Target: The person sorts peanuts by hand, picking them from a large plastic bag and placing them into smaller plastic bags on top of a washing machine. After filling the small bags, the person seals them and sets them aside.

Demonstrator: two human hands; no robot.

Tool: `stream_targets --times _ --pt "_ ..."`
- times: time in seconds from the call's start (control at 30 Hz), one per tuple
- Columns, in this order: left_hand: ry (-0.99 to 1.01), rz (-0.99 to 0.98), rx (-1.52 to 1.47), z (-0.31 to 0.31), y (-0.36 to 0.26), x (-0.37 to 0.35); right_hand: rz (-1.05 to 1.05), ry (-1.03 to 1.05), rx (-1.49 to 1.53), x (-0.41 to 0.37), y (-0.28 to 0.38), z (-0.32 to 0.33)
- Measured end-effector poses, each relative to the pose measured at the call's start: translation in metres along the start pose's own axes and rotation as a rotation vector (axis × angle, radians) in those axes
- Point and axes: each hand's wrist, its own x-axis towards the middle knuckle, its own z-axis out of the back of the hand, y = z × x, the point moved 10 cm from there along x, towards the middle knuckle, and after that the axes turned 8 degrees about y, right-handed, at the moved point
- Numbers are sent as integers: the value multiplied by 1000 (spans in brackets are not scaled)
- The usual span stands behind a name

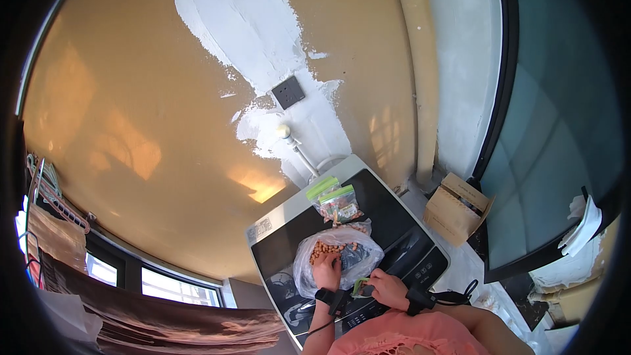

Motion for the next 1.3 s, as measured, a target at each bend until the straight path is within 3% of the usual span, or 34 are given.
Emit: stream_targets --times 0.2,0.43,0.6,0.67,0.73,0.83,1.07,1.13,1.3 --pt "-34 -13 136 -3 1 5 -6 18 3 -1 -5 -4" --pt "-76 20 92 -4 4 1 -10 21 6 2 -5 -6" --pt "-4 145 -315 19 -25 -25 -8 24 29 0 -3 -2" --pt "6 128 -296 28 -48 -41 -13 2 37 0 -4 -3" --pt "141 3 -207 18 -69 -56 0 -5 35 1 -7 -7" --pt "155 -80 -105 1 -63 -75 15 2 38 1 -3 -6" --pt "128 -76 -68 0 -64 -86 -15 18 47 0 -5 -6" --pt "86 58 -116 8 -58 -85 -16 20 47 0 -6 -6" --pt "103 103 -54 4 -47 -92 -13 27 54 0 -3 -3"
